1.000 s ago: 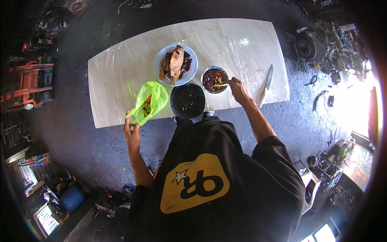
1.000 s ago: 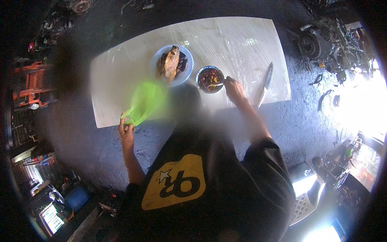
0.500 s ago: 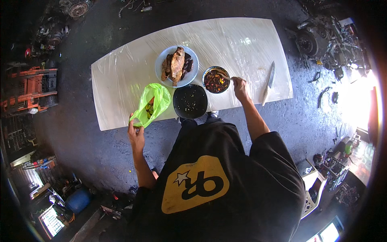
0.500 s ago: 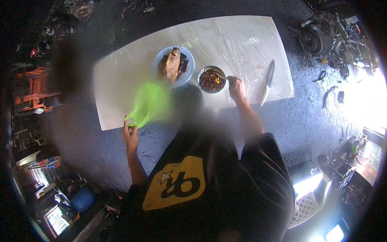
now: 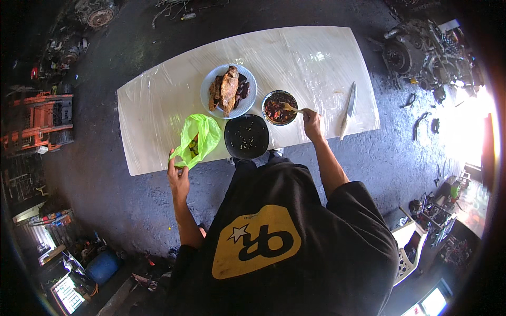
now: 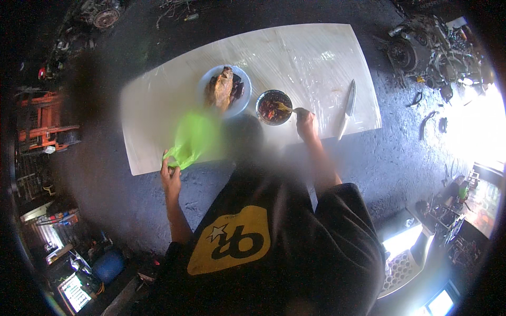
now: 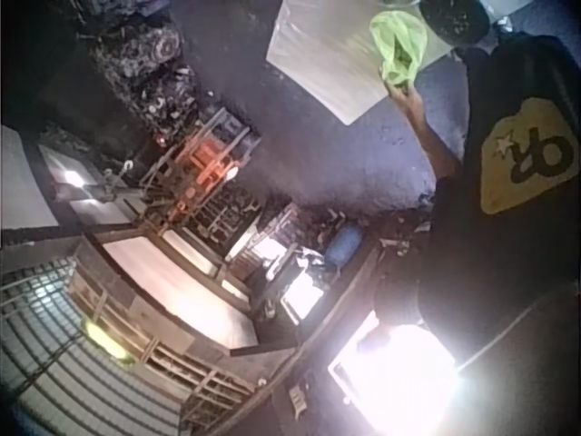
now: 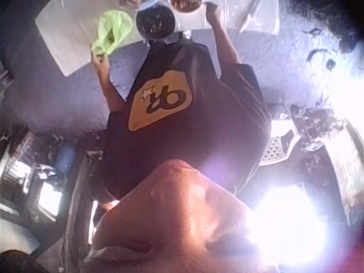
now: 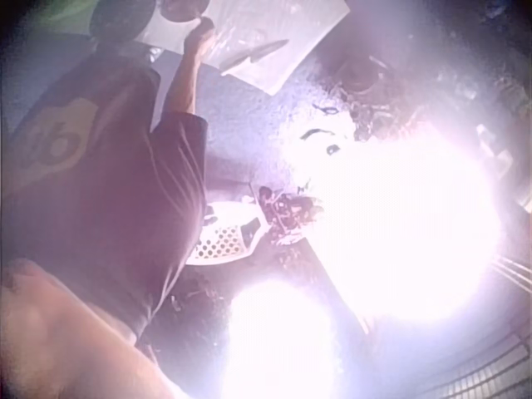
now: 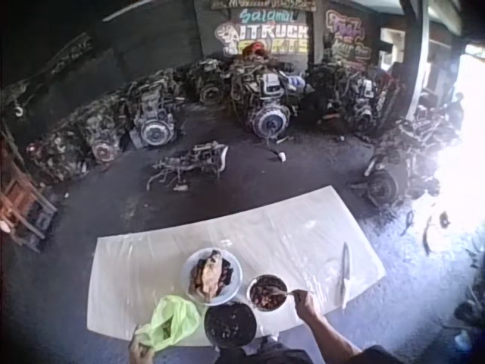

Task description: The person takes small yellow fruits from a green plastic bag and puts them into a black bowl, then uses a spoon to add sauce from a bowl onto the fruits while also holding a knife.

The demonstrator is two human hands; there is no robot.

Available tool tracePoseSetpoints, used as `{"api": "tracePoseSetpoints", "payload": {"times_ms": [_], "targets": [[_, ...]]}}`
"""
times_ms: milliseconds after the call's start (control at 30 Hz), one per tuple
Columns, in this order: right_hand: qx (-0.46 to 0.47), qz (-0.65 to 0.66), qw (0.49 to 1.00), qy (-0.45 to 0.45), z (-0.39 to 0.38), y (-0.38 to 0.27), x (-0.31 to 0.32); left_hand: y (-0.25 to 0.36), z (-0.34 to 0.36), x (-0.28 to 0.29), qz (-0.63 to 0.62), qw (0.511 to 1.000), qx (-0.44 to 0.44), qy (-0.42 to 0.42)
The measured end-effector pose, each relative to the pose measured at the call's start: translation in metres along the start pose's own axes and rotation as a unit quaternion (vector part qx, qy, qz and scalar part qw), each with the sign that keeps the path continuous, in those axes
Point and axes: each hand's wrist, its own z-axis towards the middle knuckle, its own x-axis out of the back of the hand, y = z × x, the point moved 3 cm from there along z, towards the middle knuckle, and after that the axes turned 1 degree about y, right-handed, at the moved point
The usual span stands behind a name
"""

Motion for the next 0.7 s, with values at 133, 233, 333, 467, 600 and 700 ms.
{"api": "tracePoseSetpoints", "payload": {"times_ms": [133, 233, 333, 467, 600, 700], "targets": [[0.032, -0.026, 0.997, -0.063, -0.004, 0.001, -0.012, 0.009, 0.003, -0.005, 0.001, 1.000, -0.027, -0.008], [0.077, -0.041, 0.996, -0.004, -0.005, -0.003, -0.013, 0.005, 0.002, -0.005, -0.012, 1.000, -0.022, -0.008], [0.101, -0.035, 0.993, 0.042, 0.004, -0.006, 0.001, 0.004, 0.002, -0.005, -0.021, 0.999, -0.028, -0.002], [0.081, -0.067, 0.992, 0.066, 0.002, -0.024, 0.013, -0.006, -0.001, -0.004, -0.006, 0.999, -0.052, 0.011], [0.127, -0.033, 0.987, 0.087, -0.001, 0.002, -0.001, -0.003, 0.000, -0.012, -0.008, 0.997, -0.078, 0.021], [0.101, -0.039, 0.992, 0.069, -0.009, -0.021, 0.011, -0.011, 0.000, -0.010, -0.001, 0.997, -0.073, 0.025]]}}
